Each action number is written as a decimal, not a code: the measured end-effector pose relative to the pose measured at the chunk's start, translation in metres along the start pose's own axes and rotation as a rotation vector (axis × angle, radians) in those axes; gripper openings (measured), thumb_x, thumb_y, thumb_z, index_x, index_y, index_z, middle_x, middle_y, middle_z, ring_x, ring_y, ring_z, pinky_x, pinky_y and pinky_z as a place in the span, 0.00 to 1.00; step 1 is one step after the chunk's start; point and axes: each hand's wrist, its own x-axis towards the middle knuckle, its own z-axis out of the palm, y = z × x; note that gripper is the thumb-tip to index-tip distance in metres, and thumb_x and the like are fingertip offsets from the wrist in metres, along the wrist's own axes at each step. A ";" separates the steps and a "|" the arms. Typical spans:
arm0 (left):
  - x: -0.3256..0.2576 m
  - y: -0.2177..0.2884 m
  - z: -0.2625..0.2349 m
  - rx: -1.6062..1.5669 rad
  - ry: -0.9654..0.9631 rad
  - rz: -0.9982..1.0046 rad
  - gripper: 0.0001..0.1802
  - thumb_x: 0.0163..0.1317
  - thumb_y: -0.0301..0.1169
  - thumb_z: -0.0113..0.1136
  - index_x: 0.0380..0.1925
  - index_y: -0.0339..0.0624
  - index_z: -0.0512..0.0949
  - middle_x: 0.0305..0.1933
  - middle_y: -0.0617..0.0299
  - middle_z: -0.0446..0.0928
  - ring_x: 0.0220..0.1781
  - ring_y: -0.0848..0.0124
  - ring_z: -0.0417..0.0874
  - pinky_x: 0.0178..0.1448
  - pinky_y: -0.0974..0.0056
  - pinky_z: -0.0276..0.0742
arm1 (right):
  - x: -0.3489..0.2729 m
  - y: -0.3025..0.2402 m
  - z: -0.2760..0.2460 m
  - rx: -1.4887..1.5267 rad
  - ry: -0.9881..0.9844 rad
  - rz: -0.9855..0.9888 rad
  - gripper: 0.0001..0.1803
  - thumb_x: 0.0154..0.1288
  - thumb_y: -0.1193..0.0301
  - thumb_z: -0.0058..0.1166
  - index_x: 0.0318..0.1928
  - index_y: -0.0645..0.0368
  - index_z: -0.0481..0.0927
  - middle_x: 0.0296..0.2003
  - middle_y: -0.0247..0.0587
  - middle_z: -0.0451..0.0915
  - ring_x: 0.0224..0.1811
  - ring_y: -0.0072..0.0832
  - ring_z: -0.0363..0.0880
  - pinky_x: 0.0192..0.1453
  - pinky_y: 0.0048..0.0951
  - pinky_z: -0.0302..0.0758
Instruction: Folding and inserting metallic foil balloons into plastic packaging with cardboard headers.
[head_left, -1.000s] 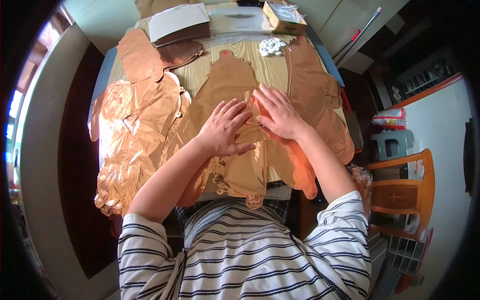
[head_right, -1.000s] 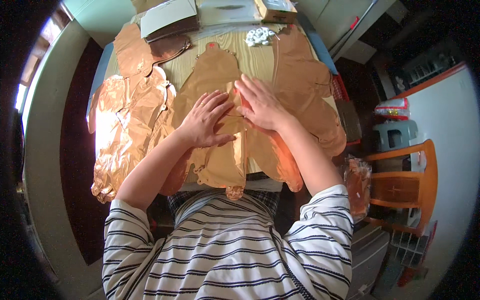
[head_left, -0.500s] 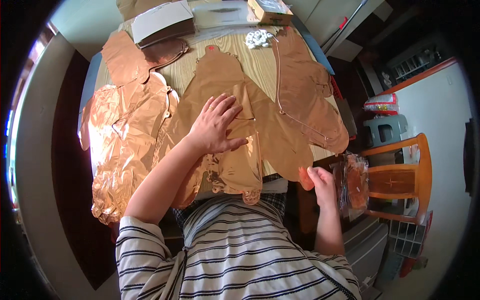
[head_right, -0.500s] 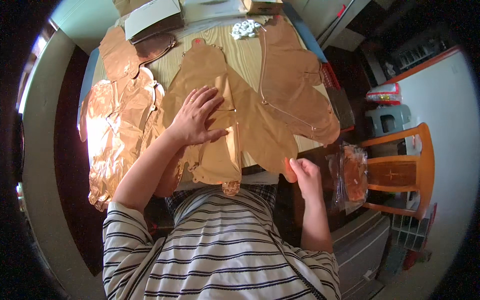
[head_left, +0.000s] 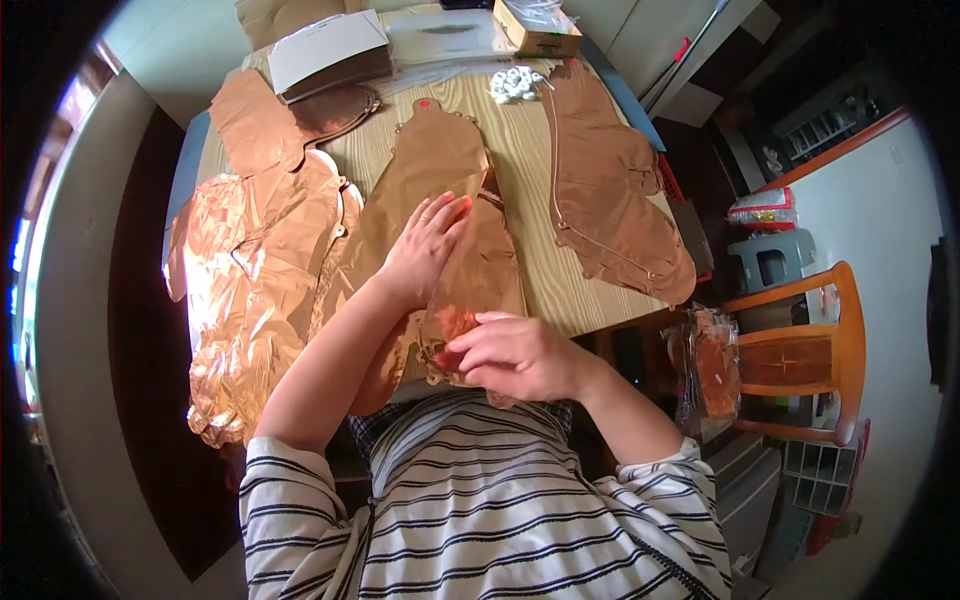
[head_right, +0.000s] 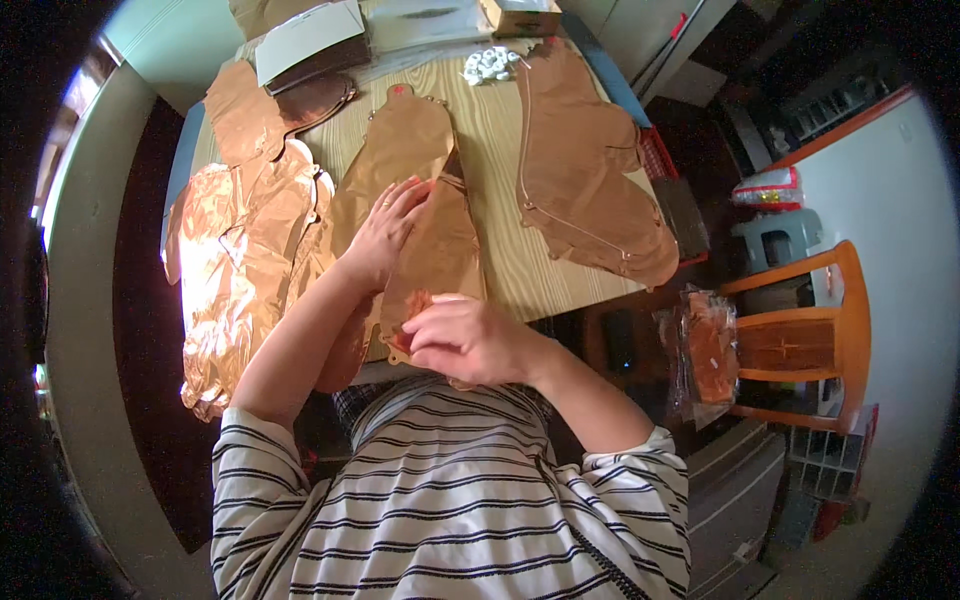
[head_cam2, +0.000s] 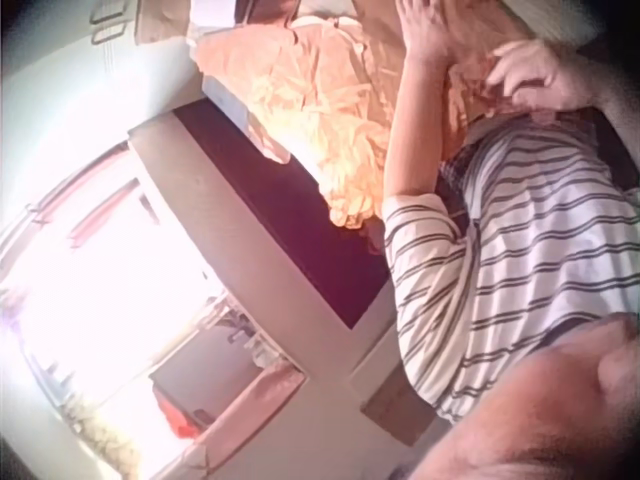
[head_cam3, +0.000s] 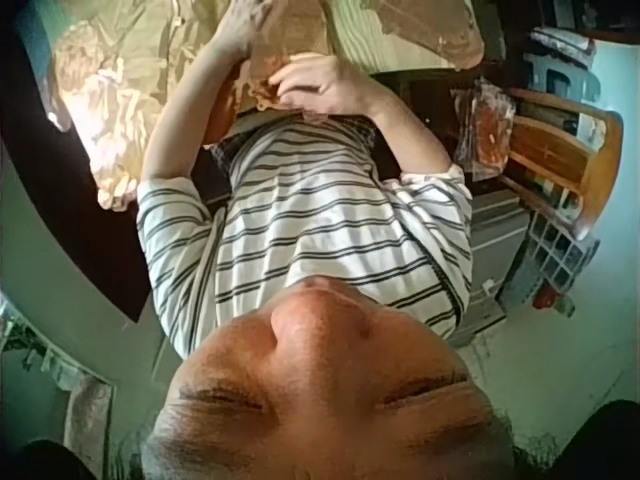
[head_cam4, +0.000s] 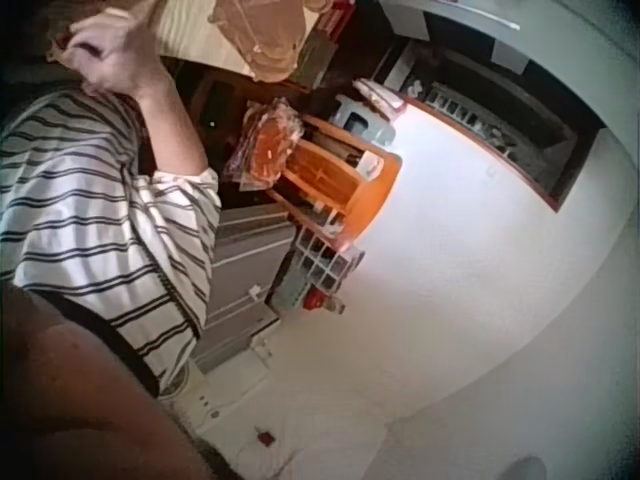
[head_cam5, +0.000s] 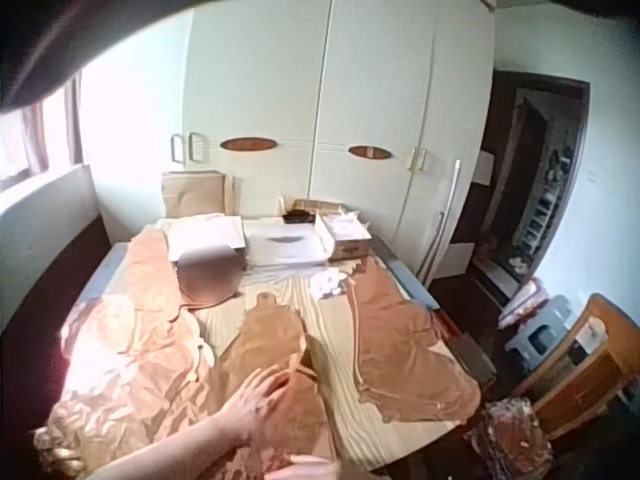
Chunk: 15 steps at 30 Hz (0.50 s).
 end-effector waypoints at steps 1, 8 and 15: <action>-0.003 -0.007 0.007 0.146 -0.006 0.028 0.42 0.57 0.37 0.60 0.71 0.35 0.61 0.77 0.49 0.58 0.81 0.51 0.52 0.84 0.49 0.44 | -0.001 0.005 -0.007 0.119 0.060 0.051 0.08 0.69 0.67 0.60 0.39 0.58 0.84 0.44 0.43 0.85 0.50 0.36 0.84 0.64 0.40 0.76; 0.005 0.003 -0.006 -0.053 -0.047 -0.003 0.45 0.52 0.38 0.63 0.71 0.35 0.61 0.77 0.47 0.57 0.81 0.50 0.51 0.84 0.48 0.43 | 0.009 0.100 -0.039 -0.819 0.140 0.292 0.30 0.80 0.56 0.41 0.71 0.64 0.66 0.73 0.55 0.64 0.77 0.44 0.60 0.80 0.52 0.54; 0.006 0.008 -0.009 -0.245 0.103 -0.021 0.39 0.55 0.31 0.63 0.67 0.32 0.65 0.73 0.44 0.63 0.78 0.47 0.58 0.82 0.46 0.49 | 0.021 0.107 -0.025 -0.830 -0.045 0.368 0.39 0.77 0.52 0.42 0.77 0.64 0.53 0.80 0.50 0.48 0.82 0.46 0.42 0.83 0.53 0.39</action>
